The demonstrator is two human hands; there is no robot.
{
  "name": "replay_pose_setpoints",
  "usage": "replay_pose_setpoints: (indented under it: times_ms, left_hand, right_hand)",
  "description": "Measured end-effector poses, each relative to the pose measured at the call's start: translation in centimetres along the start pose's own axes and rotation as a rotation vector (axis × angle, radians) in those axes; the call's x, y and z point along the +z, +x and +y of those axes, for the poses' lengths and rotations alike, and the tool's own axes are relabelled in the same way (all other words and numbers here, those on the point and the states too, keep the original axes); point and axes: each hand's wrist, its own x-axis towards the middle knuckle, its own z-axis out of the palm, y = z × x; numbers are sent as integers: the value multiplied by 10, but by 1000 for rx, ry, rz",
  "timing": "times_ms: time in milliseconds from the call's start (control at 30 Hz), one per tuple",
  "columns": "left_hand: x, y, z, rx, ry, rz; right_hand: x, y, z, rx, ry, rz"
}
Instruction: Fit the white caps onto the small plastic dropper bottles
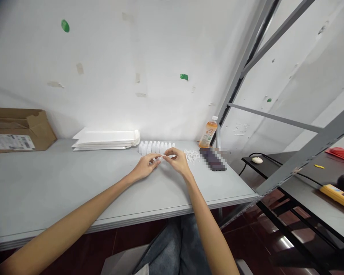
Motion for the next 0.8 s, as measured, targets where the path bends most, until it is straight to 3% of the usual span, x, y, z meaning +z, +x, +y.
replay_pose_setpoints:
  times_ms: [167, 567, 800]
  left_hand:
    - [-3, 0, 4, -24, -74, -27]
    - [-8, -1, 20, -199, -515, -138]
    - [-12, 0, 21, -202, -516, -132]
  right_hand:
    - [-3, -4, -4, 25, 11, -22]
    - [-4, -5, 0, 67, 205, -32]
    - [-1, -6, -3, 92, 200, -18]
